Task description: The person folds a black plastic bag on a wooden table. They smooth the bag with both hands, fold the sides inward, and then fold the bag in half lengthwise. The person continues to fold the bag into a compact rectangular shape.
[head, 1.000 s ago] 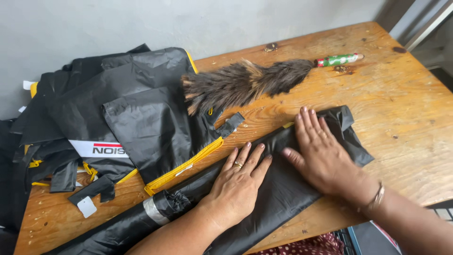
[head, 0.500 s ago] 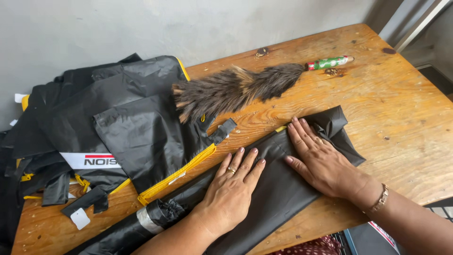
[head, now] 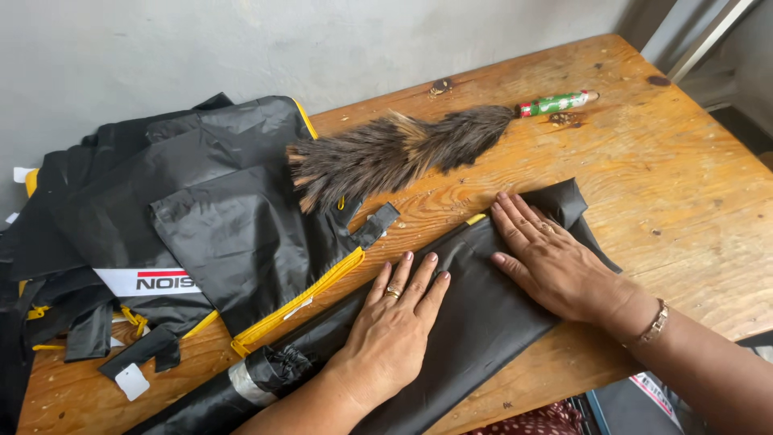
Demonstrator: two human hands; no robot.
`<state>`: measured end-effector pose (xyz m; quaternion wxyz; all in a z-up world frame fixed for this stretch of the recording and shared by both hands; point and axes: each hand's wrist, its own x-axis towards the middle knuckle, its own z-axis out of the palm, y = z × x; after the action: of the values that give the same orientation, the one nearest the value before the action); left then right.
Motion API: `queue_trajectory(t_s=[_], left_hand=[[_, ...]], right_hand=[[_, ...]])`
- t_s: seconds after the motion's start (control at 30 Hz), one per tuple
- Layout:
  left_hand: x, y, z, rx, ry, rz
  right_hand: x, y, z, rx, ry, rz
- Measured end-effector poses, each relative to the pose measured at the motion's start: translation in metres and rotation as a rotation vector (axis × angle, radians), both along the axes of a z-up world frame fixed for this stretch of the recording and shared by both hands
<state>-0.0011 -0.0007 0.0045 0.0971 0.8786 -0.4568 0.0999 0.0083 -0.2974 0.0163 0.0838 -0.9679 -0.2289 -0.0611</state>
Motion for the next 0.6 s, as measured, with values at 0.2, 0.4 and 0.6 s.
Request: queue_trajectory(t_s=[0.2, 0.4, 0.6], left_hand=[[0.000, -0.003, 0.004, -0.008, -0.028, 0.000], [0.003, -0.003, -0.001, -0.027, 0.055, -0.003], [0.003, -0.005, -0.006, 0.021, -0.017, 0.001]], right_hand=[[-0.032, 0.057, 0.022, -0.088, -0.209, 0.015], [-0.041, 0.073, 0.010, -0.467, -0.425, 0.073], [0.002, -0.011, -0.008, -0.126, -0.086, -0.124]])
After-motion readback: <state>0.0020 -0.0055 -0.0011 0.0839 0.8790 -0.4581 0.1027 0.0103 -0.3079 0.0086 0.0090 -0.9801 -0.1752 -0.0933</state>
